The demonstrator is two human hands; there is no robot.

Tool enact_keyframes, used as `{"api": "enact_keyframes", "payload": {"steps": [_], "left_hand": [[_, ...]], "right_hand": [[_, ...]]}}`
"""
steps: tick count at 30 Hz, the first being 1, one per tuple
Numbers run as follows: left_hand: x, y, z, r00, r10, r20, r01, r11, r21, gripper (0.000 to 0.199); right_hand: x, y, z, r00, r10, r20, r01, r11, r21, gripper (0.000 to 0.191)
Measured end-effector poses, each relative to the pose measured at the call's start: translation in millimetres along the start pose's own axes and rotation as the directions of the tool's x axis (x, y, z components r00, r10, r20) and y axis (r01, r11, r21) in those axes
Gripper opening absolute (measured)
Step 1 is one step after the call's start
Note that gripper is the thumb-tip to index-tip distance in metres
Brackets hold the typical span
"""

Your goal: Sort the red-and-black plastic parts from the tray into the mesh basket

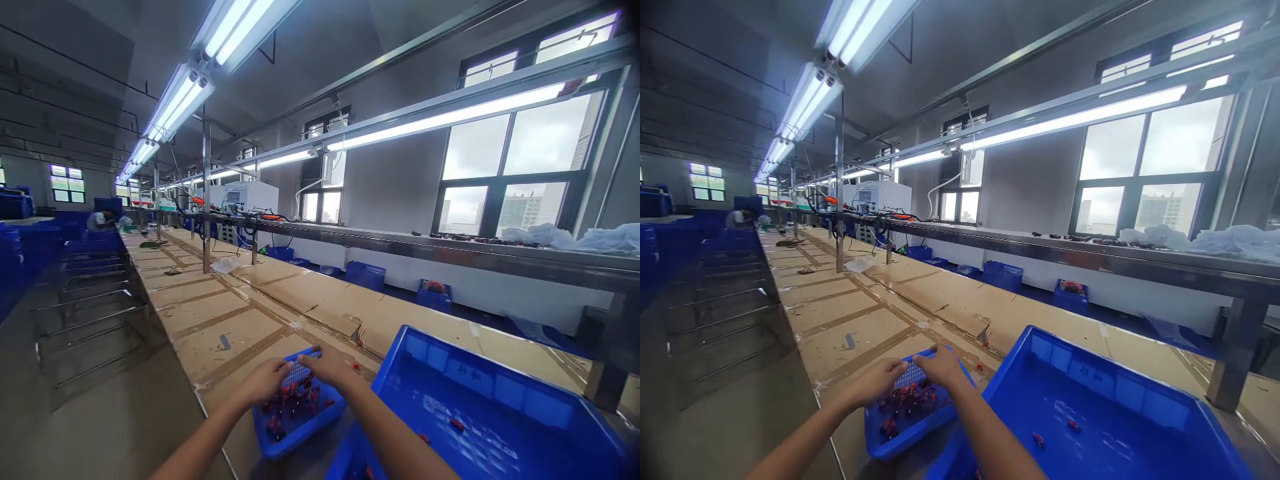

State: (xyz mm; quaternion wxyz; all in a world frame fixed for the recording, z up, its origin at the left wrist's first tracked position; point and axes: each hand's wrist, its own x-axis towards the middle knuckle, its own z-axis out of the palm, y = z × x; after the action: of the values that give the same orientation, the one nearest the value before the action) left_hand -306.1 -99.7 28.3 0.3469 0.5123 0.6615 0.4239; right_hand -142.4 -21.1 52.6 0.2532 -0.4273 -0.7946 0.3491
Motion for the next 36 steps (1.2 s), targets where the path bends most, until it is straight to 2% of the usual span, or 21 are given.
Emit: {"api": "enact_keyframes", "payload": {"steps": [3, 5, 7, 9, 11, 13, 15, 17, 19, 20, 22, 24, 26, 27, 29, 31, 33, 36], "left_hand": [[-11, 15, 8.5, 0.990, -0.110, 0.089, 0.119, 0.987, -0.111, 0.051], [-17, 30, 21.5, 0.974, -0.150, 0.167, 0.184, 0.961, -0.208, 0.056], [-22, 49, 42.2, 0.960, -0.132, 0.246, 0.203, 0.936, -0.289, 0.060], [-26, 71, 70.2, 0.958, -0.017, 0.287, 0.108, 0.946, -0.306, 0.060], [-30, 93, 103.3, 0.940, 0.190, 0.285, -0.104, 0.951, -0.291, 0.057], [-35, 114, 138.8, 0.885, 0.352, 0.306, -0.257, 0.915, -0.310, 0.053], [-39, 128, 174.6, 0.819, 0.397, 0.415, -0.269, 0.903, -0.334, 0.054], [-40, 134, 209.1, 0.742, 0.364, 0.563, -0.192, 0.920, -0.342, 0.058], [-36, 131, 240.3, 0.692, 0.275, 0.667, -0.030, 0.935, -0.354, 0.063], [-31, 127, 253.5, 0.685, 0.209, 0.698, 0.086, 0.928, -0.363, 0.066], [-17, 118, 273.0, 0.700, 0.052, 0.712, 0.300, 0.883, -0.360, 0.077], [-2, 108, 281.9, 0.699, -0.119, 0.705, 0.491, 0.797, -0.352, 0.080], [10, 103, 282.7, 0.657, -0.238, 0.715, 0.676, 0.605, -0.420, 0.072], [13, 102, 281.8, 0.646, -0.262, 0.717, 0.726, 0.503, -0.470, 0.066], [13, 104, 281.1, 0.667, -0.258, 0.700, 0.738, 0.360, -0.571, 0.057], [8, 106, 283.6, 0.705, -0.236, 0.668, 0.706, 0.320, -0.632, 0.051], [2, 108, 288.0, 0.717, -0.221, 0.661, 0.696, 0.275, -0.663, 0.046], [-6, 110, 293.0, 0.730, -0.169, 0.662, 0.683, 0.206, -0.701, 0.034]], "right_hand": [[-15, -14, -6, 0.980, -0.173, -0.099, 0.171, 0.985, -0.032, 0.033], [-35, -18, -23, 0.953, -0.281, -0.108, 0.277, 0.959, -0.055, 0.026], [-61, -15, -47, 0.928, -0.364, -0.081, 0.356, 0.930, -0.094, 0.020], [-88, -5, -72, 0.919, -0.393, -0.026, 0.386, 0.912, -0.137, 0.021], [-113, 11, -96, 0.944, -0.329, -0.037, 0.319, 0.933, -0.167, 0.020], [-134, 31, -119, 0.970, -0.214, -0.112, 0.193, 0.966, -0.169, 0.019], [-154, 54, -139, 0.981, -0.109, -0.161, 0.086, 0.986, -0.145, 0.020], [-171, 78, -157, 0.985, -0.026, -0.169, 0.008, 0.994, -0.106, 0.022], [-186, 98, -171, 0.978, 0.034, -0.206, -0.051, 0.996, -0.078, 0.024], [-192, 106, -175, 0.969, 0.049, -0.244, -0.069, 0.995, -0.076, 0.022], [-199, 119, -179, 0.942, 0.048, -0.331, -0.081, 0.993, -0.087, 0.019], [-201, 128, -177, 0.915, 0.007, -0.402, -0.045, 0.995, -0.085, 0.019], [-200, 133, -170, 0.891, -0.056, -0.451, 0.029, 0.997, -0.065, 0.020], [-199, 134, -165, 0.878, -0.086, -0.471, 0.065, 0.996, -0.061, 0.021], [-197, 137, -156, 0.864, -0.151, -0.480, 0.124, 0.988, -0.087, 0.024], [-197, 141, -150, 0.879, -0.216, -0.425, 0.176, 0.975, -0.133, 0.029], [-197, 143, -144, 0.901, -0.258, -0.348, 0.219, 0.964, -0.148, 0.034], [-199, 144, -139, 0.911, -0.222, -0.347, 0.194, 0.974, -0.114, 0.034]]}}
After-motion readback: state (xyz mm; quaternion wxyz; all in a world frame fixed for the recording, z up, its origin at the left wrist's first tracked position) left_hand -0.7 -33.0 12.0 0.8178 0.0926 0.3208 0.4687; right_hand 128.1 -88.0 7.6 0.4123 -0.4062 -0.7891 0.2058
